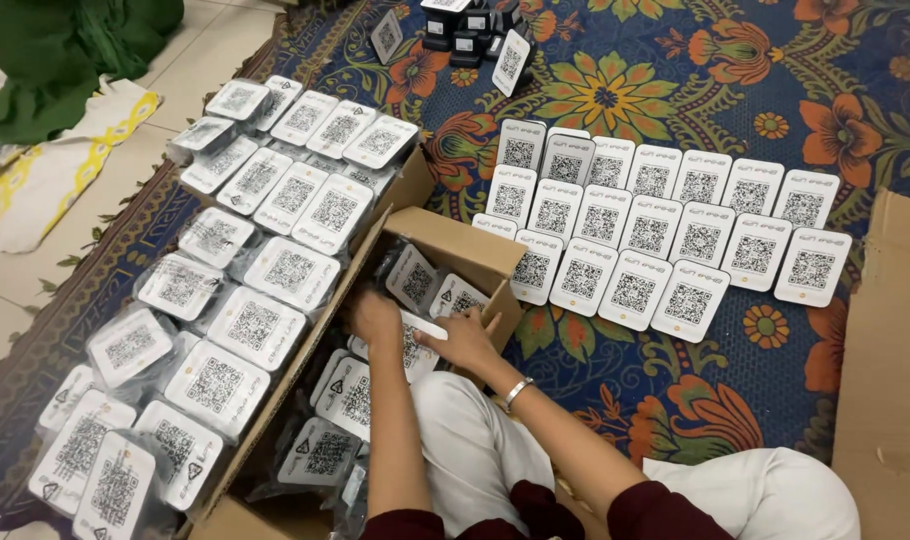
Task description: The person sorts and organizes electronic payment devices on a patterned carpet, placing some into plastic sleeves and others into cardboard boxes.
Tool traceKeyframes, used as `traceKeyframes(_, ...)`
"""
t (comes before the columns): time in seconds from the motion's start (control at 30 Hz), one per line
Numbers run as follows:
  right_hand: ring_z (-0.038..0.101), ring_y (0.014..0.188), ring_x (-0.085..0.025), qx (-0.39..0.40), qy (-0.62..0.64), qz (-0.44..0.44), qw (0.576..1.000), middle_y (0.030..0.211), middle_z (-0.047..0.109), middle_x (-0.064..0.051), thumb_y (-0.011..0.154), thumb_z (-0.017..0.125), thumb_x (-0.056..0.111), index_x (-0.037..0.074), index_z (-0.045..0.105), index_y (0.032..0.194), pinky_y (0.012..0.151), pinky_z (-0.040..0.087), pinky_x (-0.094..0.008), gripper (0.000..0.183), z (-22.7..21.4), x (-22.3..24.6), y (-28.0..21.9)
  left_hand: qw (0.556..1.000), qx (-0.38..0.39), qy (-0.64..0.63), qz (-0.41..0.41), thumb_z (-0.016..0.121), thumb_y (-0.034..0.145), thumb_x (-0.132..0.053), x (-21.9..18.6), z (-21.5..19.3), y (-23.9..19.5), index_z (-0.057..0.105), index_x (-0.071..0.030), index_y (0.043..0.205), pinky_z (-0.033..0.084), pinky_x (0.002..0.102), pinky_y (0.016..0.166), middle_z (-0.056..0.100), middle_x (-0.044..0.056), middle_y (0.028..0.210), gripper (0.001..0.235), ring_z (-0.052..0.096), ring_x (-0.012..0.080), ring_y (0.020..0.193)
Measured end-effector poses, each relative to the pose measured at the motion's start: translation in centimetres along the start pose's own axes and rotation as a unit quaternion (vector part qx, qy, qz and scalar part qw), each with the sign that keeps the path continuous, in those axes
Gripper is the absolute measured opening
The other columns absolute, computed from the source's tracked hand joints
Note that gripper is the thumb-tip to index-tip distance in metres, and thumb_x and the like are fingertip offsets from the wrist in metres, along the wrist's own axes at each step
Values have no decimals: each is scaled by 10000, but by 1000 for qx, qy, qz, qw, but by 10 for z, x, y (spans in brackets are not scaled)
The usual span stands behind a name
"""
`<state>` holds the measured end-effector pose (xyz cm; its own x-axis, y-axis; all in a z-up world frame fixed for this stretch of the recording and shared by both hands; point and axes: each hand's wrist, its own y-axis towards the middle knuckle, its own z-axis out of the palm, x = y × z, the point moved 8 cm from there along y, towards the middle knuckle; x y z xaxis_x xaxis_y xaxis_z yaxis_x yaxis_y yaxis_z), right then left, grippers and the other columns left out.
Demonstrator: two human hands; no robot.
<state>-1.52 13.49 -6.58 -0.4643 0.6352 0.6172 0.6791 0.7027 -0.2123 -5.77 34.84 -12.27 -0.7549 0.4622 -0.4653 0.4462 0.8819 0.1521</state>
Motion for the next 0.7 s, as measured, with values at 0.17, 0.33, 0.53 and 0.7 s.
traceKeyframes(0.17,505,1220,-396,-65,44,-11,997,1215,697,-162,848,689,583,74,746,1197,1085,308,-600,620,26,-11,24,997,-42,10,61,561,852,-151,-3,18,1,708,-21,1186,501,608,856,702,276,1152,387,675,468,1030)
traceKeyframes(0.33,638,1143,-354,-130,123,-62,982,1170,724,-168,840,771,508,23,771,1113,1040,467,-440,557,-7,-28,38,997,-24,-76,23,527,1003,-360,-25,-22,-10,710,-23,1168,521,546,873,709,269,1118,417,678,461,992)
traceKeyframes(0.53,656,1095,-221,-189,406,-63,892,1166,722,-133,931,736,400,-10,745,1153,946,504,-345,466,-117,-68,-29,973,47,-223,30,499,1015,-567,-158,-124,-56,748,-48,1090,511,492,865,739,219,1035,581,690,410,974)
traceKeyframes(0.7,650,1165,-206,-229,744,-5,628,1283,685,-122,1006,625,319,-8,608,1356,997,514,-360,479,-139,-175,-111,698,360,-565,252,715,950,-436,-281,-8,-108,632,-25,1313,518,414,1005,699,210,1285,555,661,302,1168)
